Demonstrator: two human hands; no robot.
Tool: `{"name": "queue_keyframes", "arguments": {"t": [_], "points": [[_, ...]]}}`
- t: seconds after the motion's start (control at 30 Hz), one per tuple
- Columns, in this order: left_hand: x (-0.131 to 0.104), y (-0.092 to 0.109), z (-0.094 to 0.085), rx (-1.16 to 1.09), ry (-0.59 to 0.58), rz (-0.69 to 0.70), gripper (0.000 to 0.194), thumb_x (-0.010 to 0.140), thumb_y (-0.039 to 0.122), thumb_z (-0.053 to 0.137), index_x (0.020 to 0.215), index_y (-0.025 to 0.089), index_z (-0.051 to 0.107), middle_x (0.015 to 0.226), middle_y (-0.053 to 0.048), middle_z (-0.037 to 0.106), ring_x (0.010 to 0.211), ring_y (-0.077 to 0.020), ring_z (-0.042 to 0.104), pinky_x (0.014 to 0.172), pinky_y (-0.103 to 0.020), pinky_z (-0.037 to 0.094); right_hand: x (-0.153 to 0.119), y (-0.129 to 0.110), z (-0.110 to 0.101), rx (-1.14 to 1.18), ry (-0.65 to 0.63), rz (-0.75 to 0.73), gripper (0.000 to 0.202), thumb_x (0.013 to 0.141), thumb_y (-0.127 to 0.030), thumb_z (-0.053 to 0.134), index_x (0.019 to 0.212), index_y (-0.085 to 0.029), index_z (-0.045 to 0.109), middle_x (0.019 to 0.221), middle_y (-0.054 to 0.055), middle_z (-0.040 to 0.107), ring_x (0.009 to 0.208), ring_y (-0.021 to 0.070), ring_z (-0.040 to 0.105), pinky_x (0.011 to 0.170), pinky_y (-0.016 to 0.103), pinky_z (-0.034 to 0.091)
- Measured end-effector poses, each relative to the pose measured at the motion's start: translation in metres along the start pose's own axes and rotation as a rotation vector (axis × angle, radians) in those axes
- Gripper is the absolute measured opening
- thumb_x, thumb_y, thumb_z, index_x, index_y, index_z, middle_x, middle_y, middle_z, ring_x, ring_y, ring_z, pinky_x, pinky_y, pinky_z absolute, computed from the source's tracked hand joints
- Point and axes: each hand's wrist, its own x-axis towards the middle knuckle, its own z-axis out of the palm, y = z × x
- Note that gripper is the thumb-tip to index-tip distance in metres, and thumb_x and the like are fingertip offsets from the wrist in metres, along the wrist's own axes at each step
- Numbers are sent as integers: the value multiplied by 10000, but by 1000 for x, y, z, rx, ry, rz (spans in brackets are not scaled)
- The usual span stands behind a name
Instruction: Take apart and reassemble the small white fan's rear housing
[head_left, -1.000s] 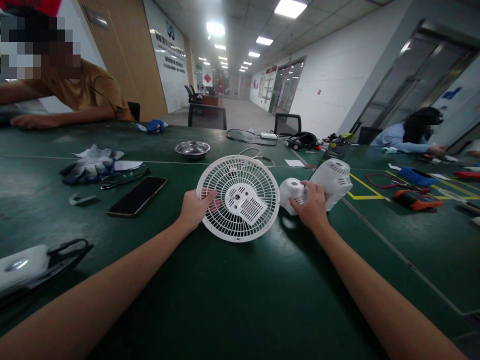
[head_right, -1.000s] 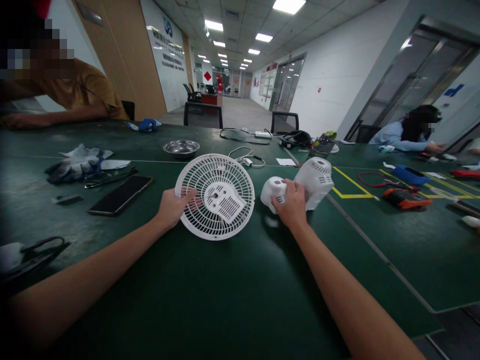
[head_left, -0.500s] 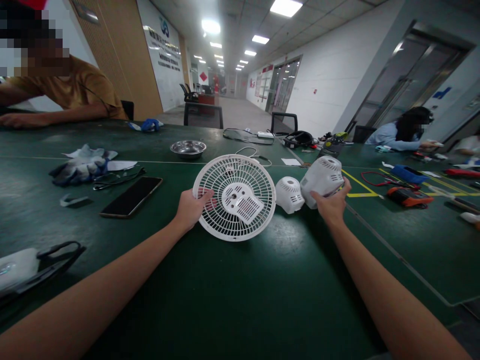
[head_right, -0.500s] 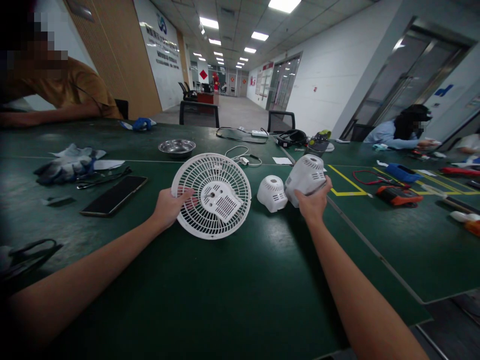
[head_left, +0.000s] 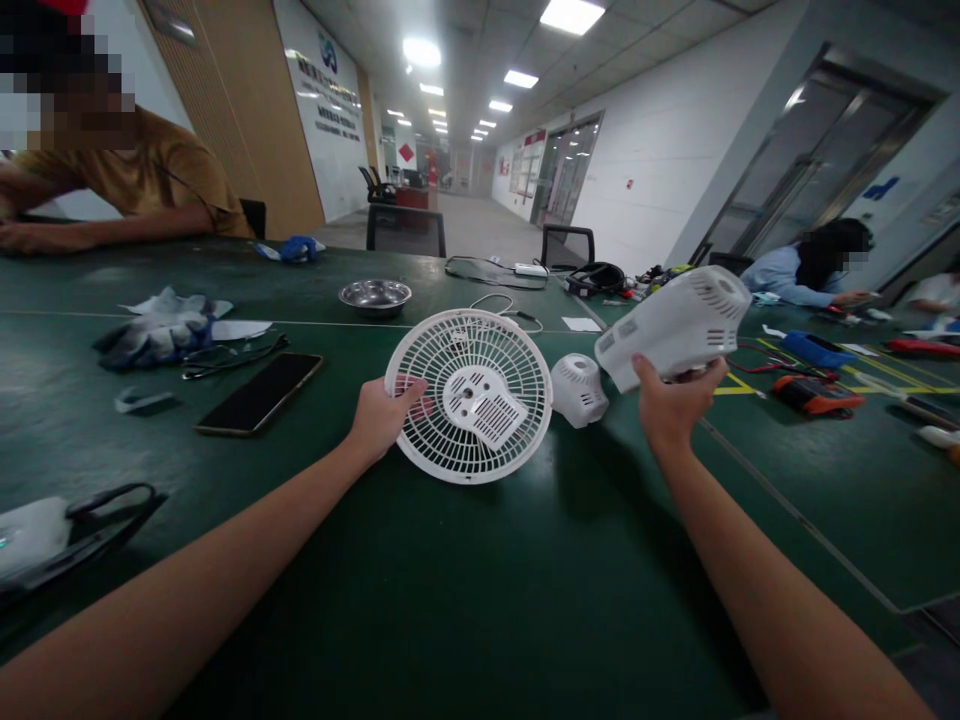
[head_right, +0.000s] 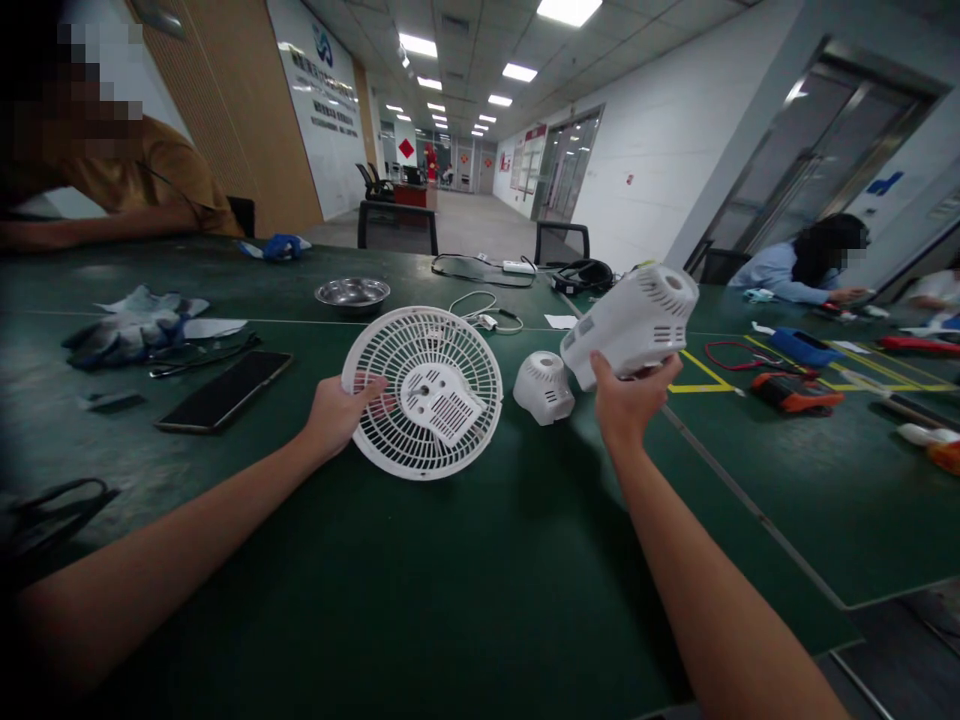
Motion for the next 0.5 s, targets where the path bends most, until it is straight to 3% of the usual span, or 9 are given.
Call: {"name": "queue_keyframes", "arguments": {"t": [0.23,0.33,0.5], "points": [[-2,3,0,-15,4,-12,204,859,318,773,984,160,739,872,-75,793,774,-264,784,750,-450,668,-36,-16,15,-149,-342,41,915,613,-559,859,1357,-176,490,1167,185,729,1004,358,712,915,536,561],[-1,2,0,-26,9,-13,203,848,314,787,968,157,741,850,-72,790,752,-262,780,734,-444,669,-33,-11,14,-159,-320,44,943,607,-584,855,1373,-160,504,1179,195,726,1018,361,705,926,536,553],[0,1,-1,-23,1,-12,219,854,321,784,988,153,743,876,-79,793,777,-271,780,732,-447,672,0,15,-1,-165,-175,69,978,595,-510,866,1414,-147,475,1202,192,716,1002,331,712,921,499,554]]}}
